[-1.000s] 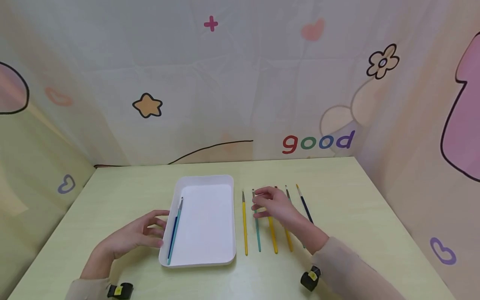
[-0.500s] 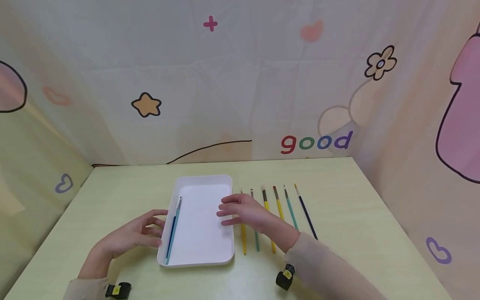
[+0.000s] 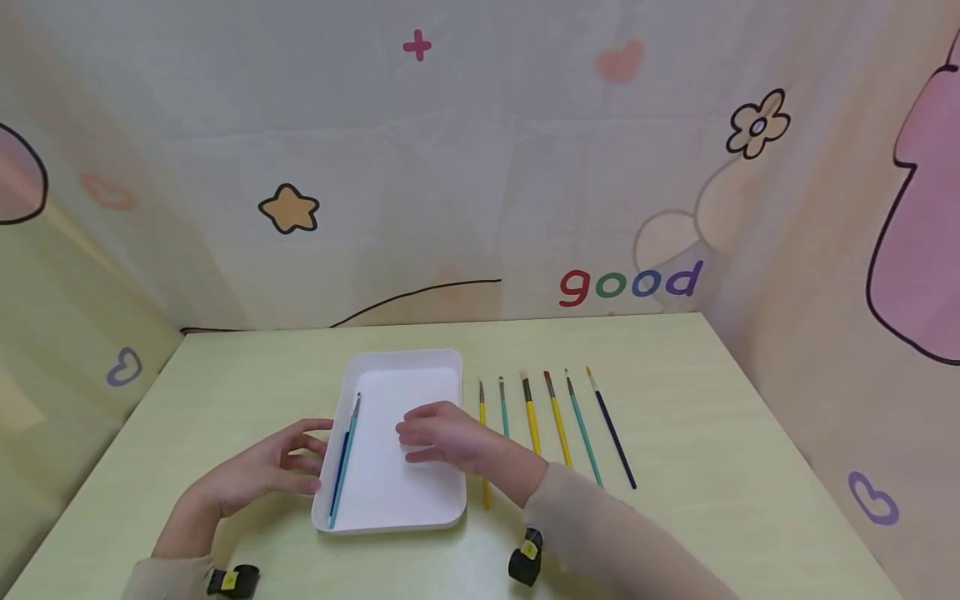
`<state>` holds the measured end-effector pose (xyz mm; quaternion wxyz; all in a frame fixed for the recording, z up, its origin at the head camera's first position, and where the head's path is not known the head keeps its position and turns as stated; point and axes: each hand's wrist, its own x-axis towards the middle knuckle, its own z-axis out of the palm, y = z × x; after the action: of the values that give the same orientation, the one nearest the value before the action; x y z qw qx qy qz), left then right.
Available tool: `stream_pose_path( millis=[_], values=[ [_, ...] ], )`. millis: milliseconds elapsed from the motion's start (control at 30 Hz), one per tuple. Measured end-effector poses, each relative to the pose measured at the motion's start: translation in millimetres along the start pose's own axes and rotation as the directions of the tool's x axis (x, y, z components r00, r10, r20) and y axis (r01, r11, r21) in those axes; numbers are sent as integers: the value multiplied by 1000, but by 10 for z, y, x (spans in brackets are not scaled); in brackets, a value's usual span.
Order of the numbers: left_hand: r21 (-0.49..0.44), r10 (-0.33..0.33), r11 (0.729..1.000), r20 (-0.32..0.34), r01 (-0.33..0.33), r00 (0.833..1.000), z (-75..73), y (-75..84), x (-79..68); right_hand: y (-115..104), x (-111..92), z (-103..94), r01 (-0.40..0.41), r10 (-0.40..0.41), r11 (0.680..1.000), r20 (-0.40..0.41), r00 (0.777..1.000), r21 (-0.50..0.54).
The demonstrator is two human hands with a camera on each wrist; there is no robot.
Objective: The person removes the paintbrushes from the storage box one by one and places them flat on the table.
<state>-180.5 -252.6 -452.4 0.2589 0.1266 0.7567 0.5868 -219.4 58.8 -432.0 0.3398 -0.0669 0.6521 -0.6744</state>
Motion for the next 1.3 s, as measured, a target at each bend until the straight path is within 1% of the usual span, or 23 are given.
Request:
stream_pose_path(
  millis=[167, 467, 667, 767, 1000, 1133, 1300],
  values=[
    [-9, -2, 1000, 0, 2, 1000, -3, -4, 9, 51, 57, 104, -20, 19, 998, 21, 1000, 52],
    [-6, 3, 1000, 9, -3, 1000, -9, -1, -2, 96, 157, 252, -39, 35, 994, 47, 998, 105],
    [-2, 5, 1000, 11, -5, 1000, -6, -6, 7, 121, 223, 316, -57, 48, 976, 48, 998, 210],
    [-3, 2, 1000, 9, -2, 1000, -6, -10, 12, 125, 247, 346, -61, 49, 969, 57, 997, 240],
    [-8, 2, 1000, 11, -2, 1000, 2, -4, 19, 148, 285, 427, -74, 60, 961, 60, 996, 266],
    [-12, 7, 1000, 13, -7, 1000, 8, -1, 22, 157, 328, 459, -83, 64, 962, 79, 995, 262],
    [-12, 11, 1000, 16, -11, 1000, 4, -6, 12, 189, 392, 476, -77, 62, 962, 66, 996, 261]
  ],
)
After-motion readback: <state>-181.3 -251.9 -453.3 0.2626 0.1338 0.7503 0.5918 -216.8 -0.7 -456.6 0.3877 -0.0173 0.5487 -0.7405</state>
